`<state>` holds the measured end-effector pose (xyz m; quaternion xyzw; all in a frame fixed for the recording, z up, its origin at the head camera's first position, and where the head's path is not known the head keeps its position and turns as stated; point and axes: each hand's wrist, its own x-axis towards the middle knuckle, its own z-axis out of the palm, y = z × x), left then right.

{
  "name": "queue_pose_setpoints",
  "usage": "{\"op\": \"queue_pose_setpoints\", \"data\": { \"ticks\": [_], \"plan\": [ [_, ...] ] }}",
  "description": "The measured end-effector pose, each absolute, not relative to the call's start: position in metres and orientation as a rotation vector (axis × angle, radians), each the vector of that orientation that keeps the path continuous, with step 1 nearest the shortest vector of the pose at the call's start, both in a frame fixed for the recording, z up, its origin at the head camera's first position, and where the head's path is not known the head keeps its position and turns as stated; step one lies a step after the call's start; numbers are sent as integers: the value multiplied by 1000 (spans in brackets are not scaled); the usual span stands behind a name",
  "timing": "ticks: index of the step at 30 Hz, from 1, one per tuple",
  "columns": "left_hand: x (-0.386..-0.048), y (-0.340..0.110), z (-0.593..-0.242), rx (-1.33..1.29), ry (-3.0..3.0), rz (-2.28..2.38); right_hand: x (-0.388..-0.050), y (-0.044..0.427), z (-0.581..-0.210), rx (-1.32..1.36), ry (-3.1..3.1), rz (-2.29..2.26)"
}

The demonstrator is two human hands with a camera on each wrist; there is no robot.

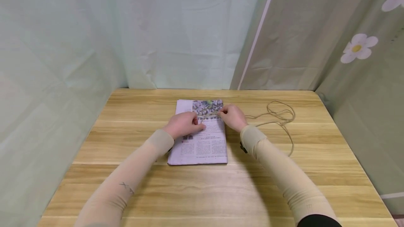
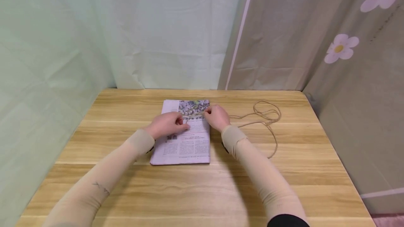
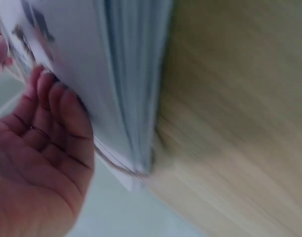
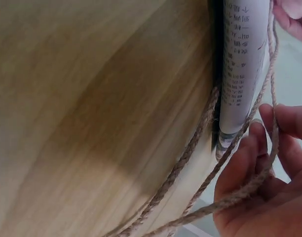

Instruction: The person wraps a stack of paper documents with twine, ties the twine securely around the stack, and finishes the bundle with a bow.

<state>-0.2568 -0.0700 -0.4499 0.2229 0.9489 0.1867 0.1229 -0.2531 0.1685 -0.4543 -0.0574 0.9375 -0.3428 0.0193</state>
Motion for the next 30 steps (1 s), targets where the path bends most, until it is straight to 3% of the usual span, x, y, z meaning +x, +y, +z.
{"op": "queue_pose_setpoints", "data": {
  "ticks": [8, 20, 30],
  "plan": [
    [-253, -63, -447, 659, 2781, 486, -249, 186, -452, -263, 2883, -1087],
    [-254, -83, -441, 647, 2773, 632, -245, 311, -453, -358, 2987, -569],
    [-257, -110, -437, 591, 2800, 707, -242, 330, -463, -329, 3043, -481]
  ]
}}
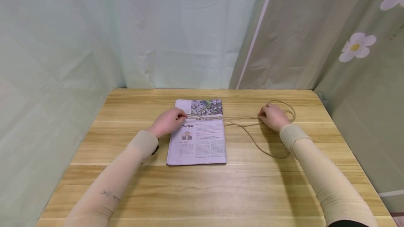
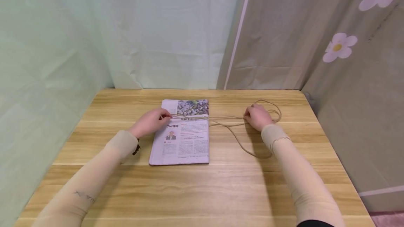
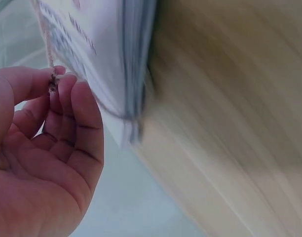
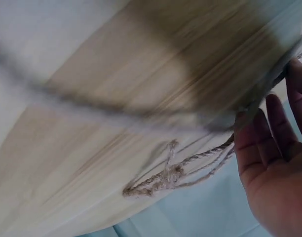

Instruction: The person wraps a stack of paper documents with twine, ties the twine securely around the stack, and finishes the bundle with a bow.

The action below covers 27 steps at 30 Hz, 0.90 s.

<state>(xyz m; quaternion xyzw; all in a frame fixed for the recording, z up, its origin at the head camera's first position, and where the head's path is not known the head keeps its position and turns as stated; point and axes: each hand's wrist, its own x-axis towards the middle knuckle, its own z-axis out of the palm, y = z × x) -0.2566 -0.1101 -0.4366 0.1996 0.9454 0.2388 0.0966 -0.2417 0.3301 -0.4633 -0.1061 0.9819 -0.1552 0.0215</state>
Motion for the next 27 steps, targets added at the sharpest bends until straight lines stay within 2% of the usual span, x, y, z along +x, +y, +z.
{"op": "queue_pose_setpoints", "data": {
  "ticks": [11, 27],
  "plan": [
    [-254, -182, -425, 442, 2869, 670, -230, 356, -460, -374, 3018, -487],
    [-260, -260, -439, 227, 2931, 497, -220, 360, -468, -392, 3043, -520]
  ]
}}
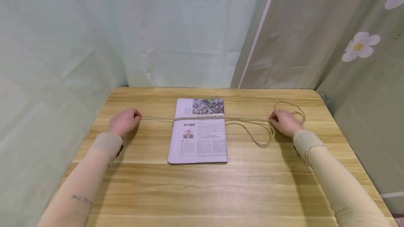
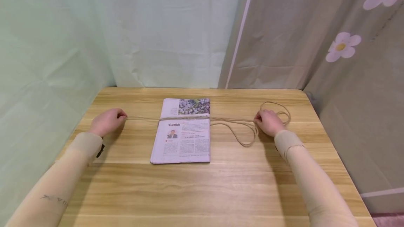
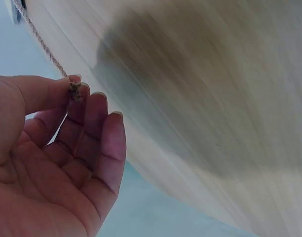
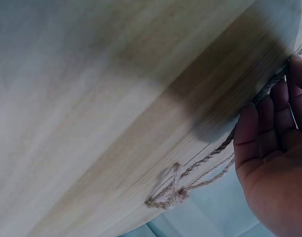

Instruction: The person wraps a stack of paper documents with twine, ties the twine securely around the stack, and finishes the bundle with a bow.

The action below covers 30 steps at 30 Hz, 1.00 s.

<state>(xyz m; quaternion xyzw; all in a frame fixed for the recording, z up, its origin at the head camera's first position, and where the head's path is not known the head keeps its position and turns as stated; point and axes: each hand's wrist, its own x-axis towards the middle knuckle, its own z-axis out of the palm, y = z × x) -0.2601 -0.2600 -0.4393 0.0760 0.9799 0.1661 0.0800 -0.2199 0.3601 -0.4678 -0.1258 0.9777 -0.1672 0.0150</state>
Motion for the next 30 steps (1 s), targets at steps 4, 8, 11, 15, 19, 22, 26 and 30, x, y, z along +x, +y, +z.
{"op": "queue_pose_setpoints", "data": {
  "ticks": [4, 8, 11, 15, 19, 22, 26, 30],
  "plan": [
    [-265, -271, -440, 154, 2947, 490, -219, 360, -469, -390, 3027, -526],
    [-267, -277, -439, 124, 2925, 492, -218, 360, -470, -389, 2994, -530],
    [-267, -274, -437, 148, 2894, 457, -217, 360, -470, -389, 2979, -540],
    [-263, -258, -431, 214, 2927, 396, -214, 360, -470, -387, 2984, -552],
    [-258, -230, -423, 331, 2978, 472, -211, 354, -466, -415, 3011, -544],
    [-255, -202, -421, 468, 2922, 593, -210, 347, -462, -463, 3030, -558],
    [-251, -168, -429, 566, 2803, 673, -213, 338, -462, -518, 3028, -577],
    [-250, -152, -441, 568, 2801, 661, -215, 334, -466, -515, 3004, -604]
  ]
}}
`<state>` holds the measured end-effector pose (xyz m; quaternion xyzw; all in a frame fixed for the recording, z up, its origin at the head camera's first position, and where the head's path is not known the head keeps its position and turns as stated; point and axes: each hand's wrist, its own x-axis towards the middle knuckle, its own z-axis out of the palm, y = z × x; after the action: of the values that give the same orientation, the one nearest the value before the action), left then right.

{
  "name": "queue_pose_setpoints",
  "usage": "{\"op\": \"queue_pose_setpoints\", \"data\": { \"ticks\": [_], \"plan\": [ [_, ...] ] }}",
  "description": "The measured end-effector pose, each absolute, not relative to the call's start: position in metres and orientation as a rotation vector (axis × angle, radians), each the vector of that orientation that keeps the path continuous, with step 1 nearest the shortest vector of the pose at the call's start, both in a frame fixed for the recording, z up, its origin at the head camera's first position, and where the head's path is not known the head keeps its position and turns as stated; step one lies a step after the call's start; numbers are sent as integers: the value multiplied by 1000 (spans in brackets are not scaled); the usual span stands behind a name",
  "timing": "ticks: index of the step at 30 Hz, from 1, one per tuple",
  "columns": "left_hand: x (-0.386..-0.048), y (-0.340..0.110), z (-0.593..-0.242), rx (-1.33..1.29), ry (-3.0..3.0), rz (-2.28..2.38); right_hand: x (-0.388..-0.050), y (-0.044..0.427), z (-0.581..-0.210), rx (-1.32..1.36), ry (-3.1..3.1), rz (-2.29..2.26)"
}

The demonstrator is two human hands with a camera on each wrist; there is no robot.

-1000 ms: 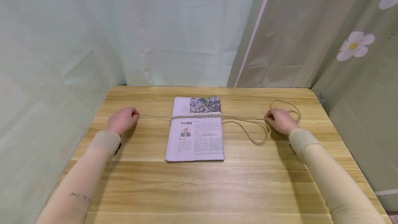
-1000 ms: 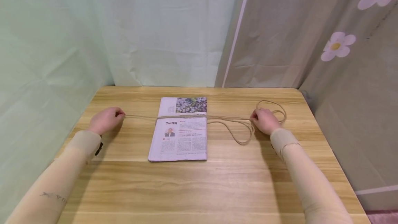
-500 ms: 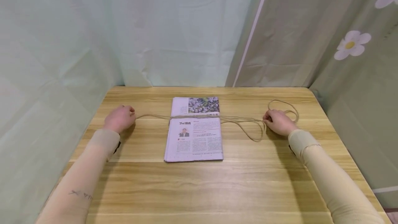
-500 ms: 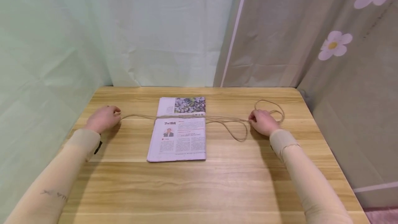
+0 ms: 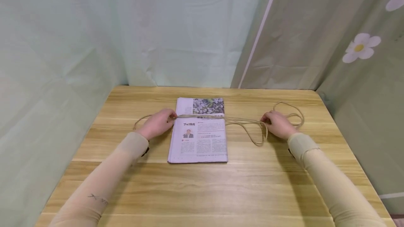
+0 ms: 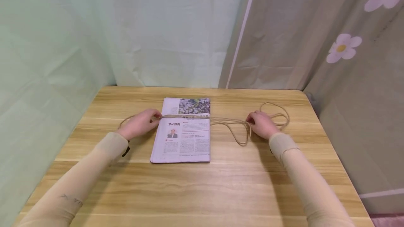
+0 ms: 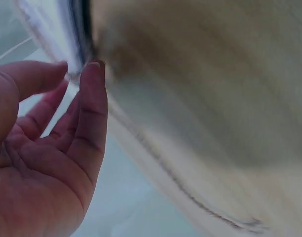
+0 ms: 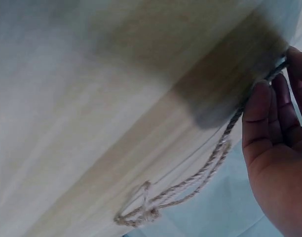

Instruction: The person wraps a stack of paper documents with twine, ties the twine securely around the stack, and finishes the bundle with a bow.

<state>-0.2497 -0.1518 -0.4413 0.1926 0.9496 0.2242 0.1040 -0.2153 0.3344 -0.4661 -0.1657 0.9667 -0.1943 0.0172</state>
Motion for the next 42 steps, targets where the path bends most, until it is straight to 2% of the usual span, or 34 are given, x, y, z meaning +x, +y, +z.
{"op": "queue_pose_setpoints", "data": {
  "ticks": [15, 25, 36, 42],
  "plan": [
    [-259, -155, -459, 495, 2935, 533, -218, 341, -477, -488, 2956, -653],
    [-262, -186, -443, 507, 2959, 615, -217, 344, -480, -474, 2947, -687],
    [-266, -236, -429, 74, 2766, 916, -214, 342, -476, -414, 2927, -685],
    [-266, -258, -430, -41, 2726, 971, -216, 343, -477, -407, 2916, -684]
  ]
}}
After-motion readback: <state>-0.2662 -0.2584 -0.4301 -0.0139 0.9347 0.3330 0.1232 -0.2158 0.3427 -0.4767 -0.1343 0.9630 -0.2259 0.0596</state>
